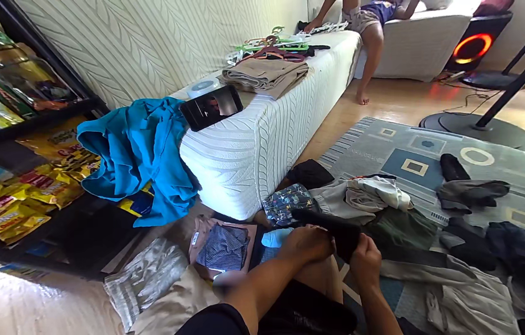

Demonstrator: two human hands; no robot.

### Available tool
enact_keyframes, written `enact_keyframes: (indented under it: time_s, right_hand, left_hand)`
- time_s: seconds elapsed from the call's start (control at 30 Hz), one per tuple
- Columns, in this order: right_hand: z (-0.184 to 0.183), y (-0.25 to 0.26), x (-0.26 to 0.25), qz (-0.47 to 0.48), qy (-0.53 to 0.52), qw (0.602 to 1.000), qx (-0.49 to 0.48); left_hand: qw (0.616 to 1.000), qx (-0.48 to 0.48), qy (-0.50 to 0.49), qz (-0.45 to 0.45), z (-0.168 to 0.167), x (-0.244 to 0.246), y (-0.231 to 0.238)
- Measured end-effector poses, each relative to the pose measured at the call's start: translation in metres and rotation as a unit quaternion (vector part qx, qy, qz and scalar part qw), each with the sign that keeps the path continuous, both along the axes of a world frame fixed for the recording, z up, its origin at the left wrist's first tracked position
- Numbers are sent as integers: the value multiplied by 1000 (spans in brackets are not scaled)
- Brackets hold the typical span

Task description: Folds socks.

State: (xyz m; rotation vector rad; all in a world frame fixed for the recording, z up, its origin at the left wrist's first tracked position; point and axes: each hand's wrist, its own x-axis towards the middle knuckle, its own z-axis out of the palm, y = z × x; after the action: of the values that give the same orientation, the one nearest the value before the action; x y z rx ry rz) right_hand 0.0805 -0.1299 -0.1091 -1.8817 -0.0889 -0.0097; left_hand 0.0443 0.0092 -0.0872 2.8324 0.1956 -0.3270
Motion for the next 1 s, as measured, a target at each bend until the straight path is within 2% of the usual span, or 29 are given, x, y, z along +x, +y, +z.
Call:
enact_keyframes:
  time_s: [0.07, 0.1, 0.13, 0.17, 0.2, 0.23, 0.27, 0.3, 0.33, 0.37, 0.47, 0.53, 0.63, 0.73, 1.0]
  right_hand:
    - [3, -4, 6, -29, 58, 994, 88]
    - [7, -5, 7, -36, 81, 987, 132]
    - [11, -7, 6, -39, 104, 978, 176]
    - [15, -9, 6, -40, 120, 969, 213]
    - [19, -11, 5, -36, 129, 962, 239]
    - [22, -13, 4, -29, 134, 956, 258]
    - [24, -14, 3, -19, 136, 952, 272]
    - [25, -15, 1, -9, 137, 950, 281]
    - [27, -15, 0, -1, 140, 948, 286]
    - [28, -15, -1, 7, 144, 947, 287]
    - [30, -14, -4, 34, 164, 950, 265]
    - [31, -12, -6, 53, 174, 952, 246]
    - [31, -12, -10, 79, 166, 960, 211]
    - [32, -12, -13, 109, 162, 964, 182]
    - [38, -13, -18, 177, 132, 959, 176]
  left_hand:
    - [999, -40, -25, 15, -6, 0, 5]
    - [995, -93, -23, 34, -1, 0, 7]
    - [983, -171, -30, 64, 2, -1, 9]
    - [955, -275, -59, 92, 2, -3, 13]
    - [903, -402, -106, 106, -4, -4, 17]
    - [832, -524, -150, 104, -11, -6, 21]
    - [765, -614, -169, 98, -10, -9, 23]
    - [725, -664, -164, 87, -3, -16, 23]
    - [716, -679, -152, 59, 6, -24, 25]
    - [735, -662, -144, 22, 16, -32, 26]
    - [829, -541, -137, -47, 47, -49, 27]
    - [835, -515, -188, -47, 58, -52, 26]
    - [808, -528, -262, 21, 68, -52, 25]
    - [763, -555, -321, 76, 79, -52, 22]
    - [673, -593, -394, 200, 83, -50, 25]
